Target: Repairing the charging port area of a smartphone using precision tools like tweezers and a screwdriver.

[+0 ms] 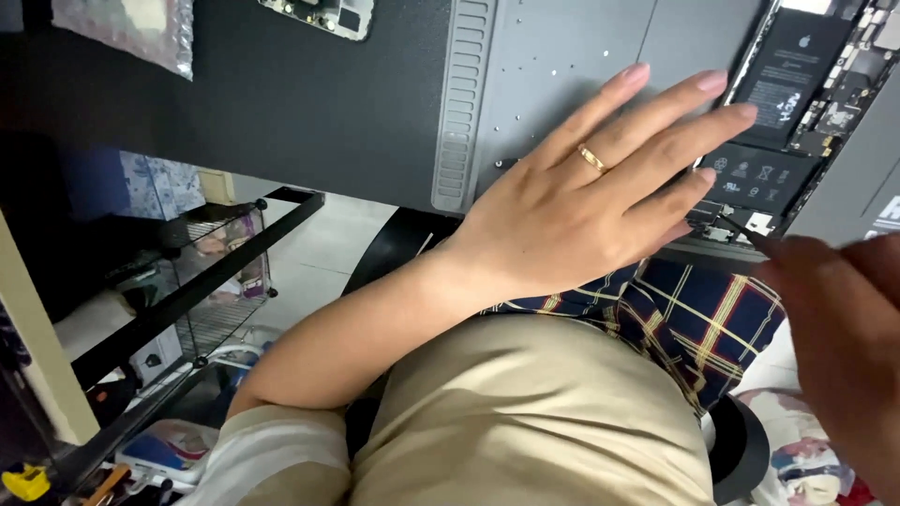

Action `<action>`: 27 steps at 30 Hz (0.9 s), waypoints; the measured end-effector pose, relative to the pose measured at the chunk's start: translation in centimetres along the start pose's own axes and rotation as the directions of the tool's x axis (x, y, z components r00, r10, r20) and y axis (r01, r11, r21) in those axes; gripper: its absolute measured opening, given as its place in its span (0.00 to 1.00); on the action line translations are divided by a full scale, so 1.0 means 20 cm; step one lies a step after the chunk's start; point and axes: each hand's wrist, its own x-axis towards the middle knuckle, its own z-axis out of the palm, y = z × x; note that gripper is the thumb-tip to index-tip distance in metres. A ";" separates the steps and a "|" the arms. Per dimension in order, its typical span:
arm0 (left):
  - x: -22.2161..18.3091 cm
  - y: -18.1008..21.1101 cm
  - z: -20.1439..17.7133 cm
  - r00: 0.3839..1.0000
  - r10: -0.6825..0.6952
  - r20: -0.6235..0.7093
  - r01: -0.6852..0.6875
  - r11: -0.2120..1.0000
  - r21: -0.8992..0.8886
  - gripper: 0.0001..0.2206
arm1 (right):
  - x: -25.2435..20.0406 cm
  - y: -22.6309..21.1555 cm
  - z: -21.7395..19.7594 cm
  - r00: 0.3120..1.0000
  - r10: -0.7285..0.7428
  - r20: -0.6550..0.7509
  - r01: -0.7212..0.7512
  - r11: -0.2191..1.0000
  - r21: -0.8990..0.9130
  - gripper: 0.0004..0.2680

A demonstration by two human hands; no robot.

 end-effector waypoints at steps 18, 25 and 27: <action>0.02 0.00 0.00 0.998 0.009 -0.065 -0.012 0.999 -0.043 0.14 | 0.06 -0.02 -0.06 0.996 -0.086 0.021 0.081 0.979 0.187 0.18; 0.02 0.00 0.00 0.999 0.015 -0.045 -0.015 1.000 -0.017 0.13 | 0.06 -0.01 -0.09 0.995 -0.103 -0.013 0.104 0.976 0.190 0.17; 0.02 -0.01 0.00 0.999 0.021 -0.039 -0.021 1.000 -0.014 0.14 | 0.06 -0.02 -0.14 0.996 -0.092 0.018 0.085 0.967 0.241 0.15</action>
